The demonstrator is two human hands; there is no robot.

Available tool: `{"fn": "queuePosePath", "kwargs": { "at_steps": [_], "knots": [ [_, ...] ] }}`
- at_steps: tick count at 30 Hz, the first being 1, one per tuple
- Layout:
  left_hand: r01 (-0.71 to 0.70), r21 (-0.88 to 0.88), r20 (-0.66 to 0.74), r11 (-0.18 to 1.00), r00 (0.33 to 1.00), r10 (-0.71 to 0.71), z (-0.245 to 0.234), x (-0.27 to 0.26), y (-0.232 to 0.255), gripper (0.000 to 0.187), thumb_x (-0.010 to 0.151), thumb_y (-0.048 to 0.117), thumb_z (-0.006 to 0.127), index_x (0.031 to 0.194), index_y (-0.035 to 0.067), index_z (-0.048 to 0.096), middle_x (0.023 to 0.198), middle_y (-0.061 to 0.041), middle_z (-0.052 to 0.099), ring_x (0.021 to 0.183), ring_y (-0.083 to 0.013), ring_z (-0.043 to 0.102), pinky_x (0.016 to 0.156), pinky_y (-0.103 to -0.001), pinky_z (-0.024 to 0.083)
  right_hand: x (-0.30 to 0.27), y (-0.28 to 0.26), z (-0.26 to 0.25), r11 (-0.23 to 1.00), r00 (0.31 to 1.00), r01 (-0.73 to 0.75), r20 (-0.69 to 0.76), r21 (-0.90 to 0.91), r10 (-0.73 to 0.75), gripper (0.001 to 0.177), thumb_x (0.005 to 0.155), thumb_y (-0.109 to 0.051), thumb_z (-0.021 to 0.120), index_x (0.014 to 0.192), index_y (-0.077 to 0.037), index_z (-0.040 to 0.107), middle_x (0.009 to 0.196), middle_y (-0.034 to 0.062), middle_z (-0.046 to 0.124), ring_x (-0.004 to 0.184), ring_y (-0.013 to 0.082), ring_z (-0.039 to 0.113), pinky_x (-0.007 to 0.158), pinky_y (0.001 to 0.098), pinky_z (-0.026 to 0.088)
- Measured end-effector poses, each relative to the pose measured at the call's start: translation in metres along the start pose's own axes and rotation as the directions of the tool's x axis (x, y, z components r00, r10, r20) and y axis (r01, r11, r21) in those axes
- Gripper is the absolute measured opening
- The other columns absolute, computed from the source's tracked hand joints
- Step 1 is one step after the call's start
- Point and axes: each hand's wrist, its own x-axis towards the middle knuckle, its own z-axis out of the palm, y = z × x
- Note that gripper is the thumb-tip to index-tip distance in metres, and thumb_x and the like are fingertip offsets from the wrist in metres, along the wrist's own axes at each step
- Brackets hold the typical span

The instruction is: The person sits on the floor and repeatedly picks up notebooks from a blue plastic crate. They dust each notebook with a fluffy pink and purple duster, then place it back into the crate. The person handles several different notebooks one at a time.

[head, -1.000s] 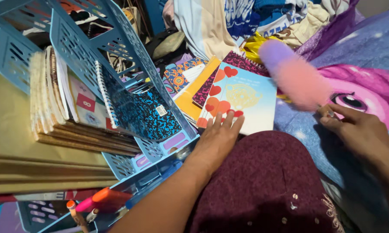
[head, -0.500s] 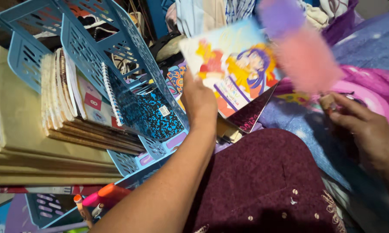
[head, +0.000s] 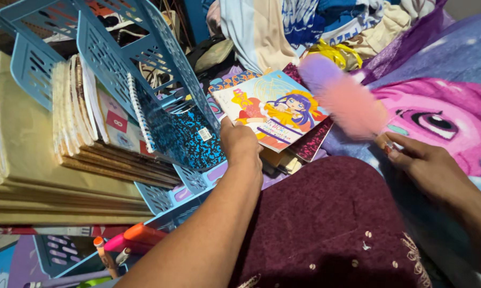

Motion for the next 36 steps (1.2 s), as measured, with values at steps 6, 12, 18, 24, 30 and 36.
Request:
{"fn": "queuePosePath", "kwargs": {
  "at_steps": [6,12,18,24,30,36],
  "knots": [
    [-0.015,0.057,0.005,0.998,1.0,0.015,-0.002,0.0,-0.002,0.029,0.101,0.012,0.042,0.124,0.009,0.06,0.099,-0.012,0.072,0.071,-0.022,0.072,0.046,-0.035,0.054,-0.001,0.013,0.006,0.963,0.942,0.139,0.271,0.23,-0.2,0.053,0.087,-0.021,0.067,0.14,-0.016,0.065,0.137,0.0017,0.073,0.127,0.0135,0.062,0.111,0.0292,0.04],
    [-0.026,0.049,0.05,0.998,0.998,0.023,-0.006,-0.003,0.0,0.031,0.101,0.013,0.041,0.126,0.011,0.059,0.1,-0.01,0.071,0.069,-0.0197,0.07,0.044,-0.032,0.049,0.004,0.005,0.008,0.994,0.997,0.057,0.048,-0.088,-0.053,0.047,0.098,-0.026,0.067,0.145,-0.02,0.063,0.137,0.0021,0.069,0.127,0.0134,0.059,0.111,0.0315,0.04],
    [-0.017,0.027,0.038,1.0,0.999,0.016,-0.005,0.0,-0.003,0.032,0.102,0.014,0.041,0.127,0.01,0.06,0.099,-0.01,0.071,0.067,-0.0192,0.068,0.043,-0.032,0.047,0.001,0.004,0.01,0.971,0.962,0.184,0.175,0.154,-0.21,0.053,0.089,-0.018,0.068,0.142,-0.019,0.063,0.133,0.0006,0.073,0.123,0.0119,0.062,0.108,0.0295,0.042],
    [-0.163,0.079,0.043,0.983,0.986,0.16,-0.007,0.003,-0.01,0.031,0.102,0.011,0.043,0.127,0.008,0.061,0.105,-0.013,0.073,0.079,-0.0256,0.07,0.06,-0.039,0.05,0.006,0.007,0.012,0.995,0.991,0.085,0.098,0.052,-0.09,0.045,0.095,-0.019,0.067,0.14,-0.018,0.066,0.128,0.0025,0.075,0.118,0.014,0.064,0.105,0.0299,0.045],
    [-0.556,0.317,0.104,0.768,0.826,0.555,-0.002,-0.011,0.014,0.032,0.103,0.014,0.044,0.132,0.01,0.059,0.115,-0.019,0.072,0.105,-0.0397,0.07,0.084,-0.047,0.054,0.014,0.027,-0.007,0.909,0.995,-0.075,-0.029,0.411,0.095,0.043,0.107,-0.019,0.061,0.149,-0.021,0.07,0.096,0.0047,0.065,0.073,0.0159,0.052,0.063,0.0316,0.044],
    [-0.893,0.278,0.387,0.353,0.441,0.81,-0.006,-0.035,0.04,0.03,0.105,0.004,0.048,0.128,0.014,0.065,0.122,-0.013,0.071,0.119,-0.035,0.067,0.101,-0.05,0.051,0.012,0.033,-0.014,0.795,0.992,-0.106,0.005,0.597,0.128,0.048,0.105,-0.017,0.048,0.152,-0.02,0.06,0.091,0.0009,0.064,0.067,0.0097,0.055,0.056,0.0252,0.044]
  ]
}}
